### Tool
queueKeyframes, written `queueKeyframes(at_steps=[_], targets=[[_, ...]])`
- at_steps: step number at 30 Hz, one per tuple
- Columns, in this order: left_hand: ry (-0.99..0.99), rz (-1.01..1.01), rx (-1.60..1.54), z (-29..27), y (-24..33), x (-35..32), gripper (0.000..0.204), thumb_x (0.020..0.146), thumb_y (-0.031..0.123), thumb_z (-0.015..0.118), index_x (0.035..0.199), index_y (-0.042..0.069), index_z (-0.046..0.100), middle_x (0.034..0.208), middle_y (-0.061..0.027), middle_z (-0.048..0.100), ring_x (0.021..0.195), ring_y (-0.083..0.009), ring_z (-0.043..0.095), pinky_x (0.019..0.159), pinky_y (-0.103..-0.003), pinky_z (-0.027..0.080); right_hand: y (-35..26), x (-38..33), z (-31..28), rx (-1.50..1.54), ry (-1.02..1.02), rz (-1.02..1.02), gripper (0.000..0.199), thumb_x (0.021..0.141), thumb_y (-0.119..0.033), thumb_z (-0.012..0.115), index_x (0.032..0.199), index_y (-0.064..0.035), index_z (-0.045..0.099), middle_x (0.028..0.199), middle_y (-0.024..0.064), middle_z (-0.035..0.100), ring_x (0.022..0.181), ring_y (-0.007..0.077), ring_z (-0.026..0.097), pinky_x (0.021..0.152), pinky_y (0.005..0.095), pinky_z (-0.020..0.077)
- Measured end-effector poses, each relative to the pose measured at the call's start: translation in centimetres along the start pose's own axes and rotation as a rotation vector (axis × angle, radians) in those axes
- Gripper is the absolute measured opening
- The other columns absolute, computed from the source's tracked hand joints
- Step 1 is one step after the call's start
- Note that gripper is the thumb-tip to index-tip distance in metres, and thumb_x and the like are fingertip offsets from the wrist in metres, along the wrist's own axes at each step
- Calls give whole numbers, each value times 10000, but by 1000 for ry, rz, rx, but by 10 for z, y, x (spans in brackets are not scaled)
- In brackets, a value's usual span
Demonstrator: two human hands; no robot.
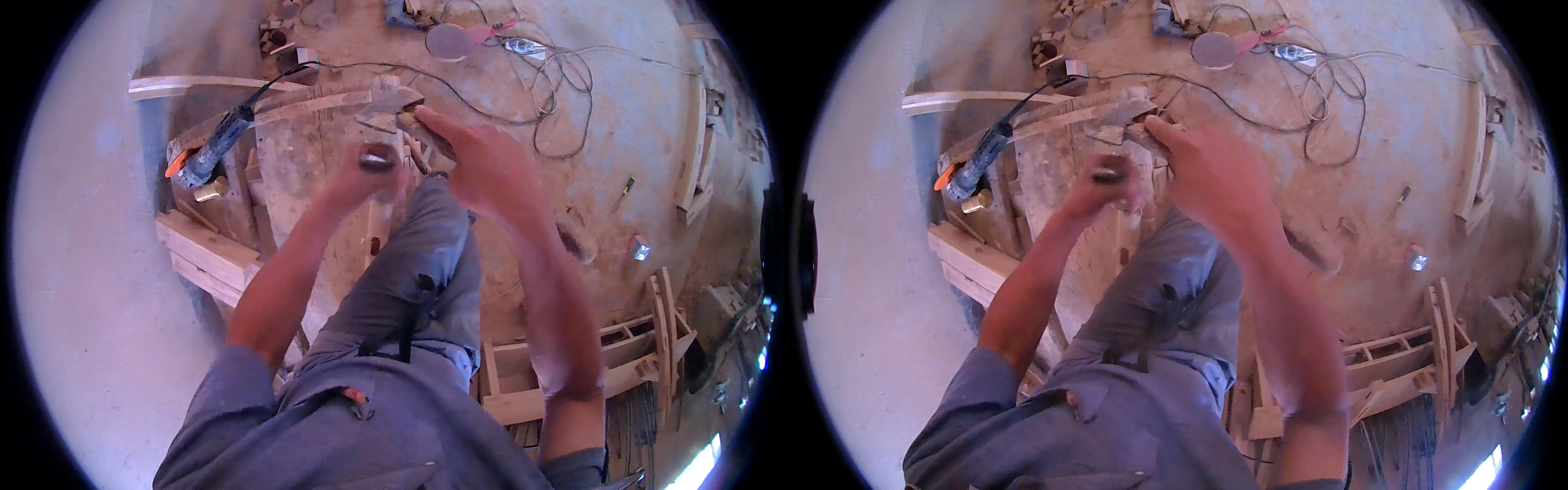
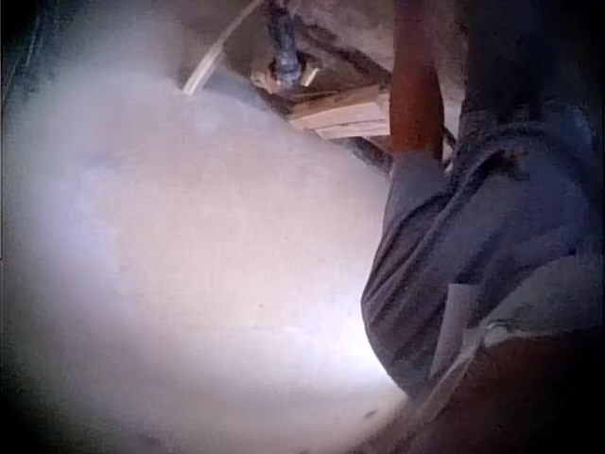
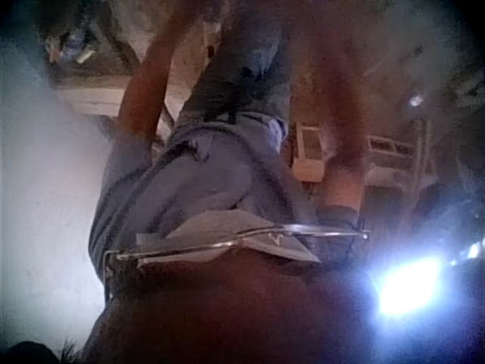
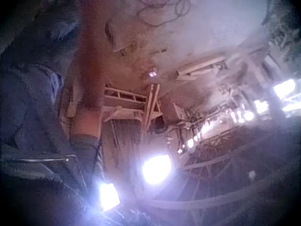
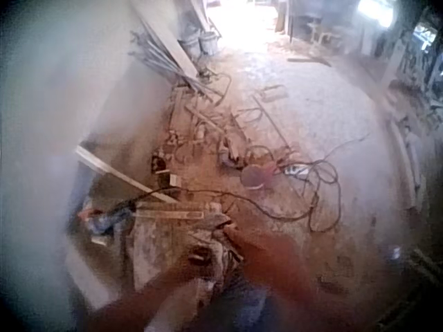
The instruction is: The person walks through a cluttered woodworking workshop and then uses a hammer to repeatedly strike a small metal tool held in the left hand, likely sharpening or shaping it. The person continues striking the tool on a wooden workbench throughout the clip.
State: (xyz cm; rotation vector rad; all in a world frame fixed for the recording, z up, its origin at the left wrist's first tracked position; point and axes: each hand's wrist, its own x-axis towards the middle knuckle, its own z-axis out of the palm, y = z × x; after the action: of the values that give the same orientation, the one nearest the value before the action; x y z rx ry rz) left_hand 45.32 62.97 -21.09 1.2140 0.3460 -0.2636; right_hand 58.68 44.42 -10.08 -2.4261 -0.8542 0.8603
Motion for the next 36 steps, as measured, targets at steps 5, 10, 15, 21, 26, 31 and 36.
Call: queueKeyframes(at_steps=[5, 10, 15, 21, 26, 31, 36], targets=[[-118, -139, -310, -22, 52, -31, 248, 892, 247, 743, 862, 36, 615, 630, -94, 580, 563, -240, 596, 530, -386, 486, 39, -17, 30, 221, 16, 163, 788, 765, 32, 558, 1494, -265, 529, 1157, 228, 701, 1056, 419, 673, 876, 475, 519], [319, -156, -23, -23, 43, -2, 267, 959, 278, 716, 928, 28, 628, 730, -73, 622, 623, -205, 609, 615, -397, 548, 48, -27, 34, 233, -11, 256, 812, 758, 43, 555, 1507, -269, 515, 1133, 236, 700, 1044, 409, 680, 881, 470, 519], [201, -160, -4, 9, 29, 33, 270, 982, 279, 703, 884, 36, 637, 755, -48, 614, 669, -154, 609, 638, -335, 536, 58, -33, 46, 307, 134, 232, 834, 737, 62, 534, 1501, -270, 519, 1012, 258, 712, 947, 440, 690, 835, 513, 525], [178, -200, 300, 40, 30, 46, 258, 986, 249, 697, 838, 50, 628, 689, -6, 610, 595, -115, 581, 531, -306, 446, 60, -30, 31, 522, 319, 257, 822, 792, 71, 552, 1526, -294, 500, 1204, 197, 712, 1017, 287, 708, 897, 356, 525], [157, -167, 539, 55, 26, 41, 218, 976, 227, 702, 864, 45, 663, 658, 4, 600, 569, -87, 546, 506, -294, 438, 40, -35, 15, 236, 234, 206, 851, 768, 102, 524, 1519, -298, 508, 1213, 216, 704, 1062, 314, 712, 916, 359, 532], [180, -73, 429, 52, 17, 44, 211, 974, 198, 697, 852, 28, 667, 648, -6, 593, 547, -84, 528, 489, -291, 429, 38, -28, 3, 149, 72, 105, 863, 745, 101, 525, 1519, -282, 502, 1173, 224, 701, 1067, 403, 682, 922, 438, 536], [144, -127, 363, 41, 15, 52, 192, 971, 145, 680, 833, 15, 651, 618, -14, 583, 498, -97, 513, 472, -296, 420, 40, -21, 6, 255, 379, 122, 752, 772, 20, 608, 1464, -269, 558, 1058, 166, 728, 979, 385, 700, 802, 489, 559]])
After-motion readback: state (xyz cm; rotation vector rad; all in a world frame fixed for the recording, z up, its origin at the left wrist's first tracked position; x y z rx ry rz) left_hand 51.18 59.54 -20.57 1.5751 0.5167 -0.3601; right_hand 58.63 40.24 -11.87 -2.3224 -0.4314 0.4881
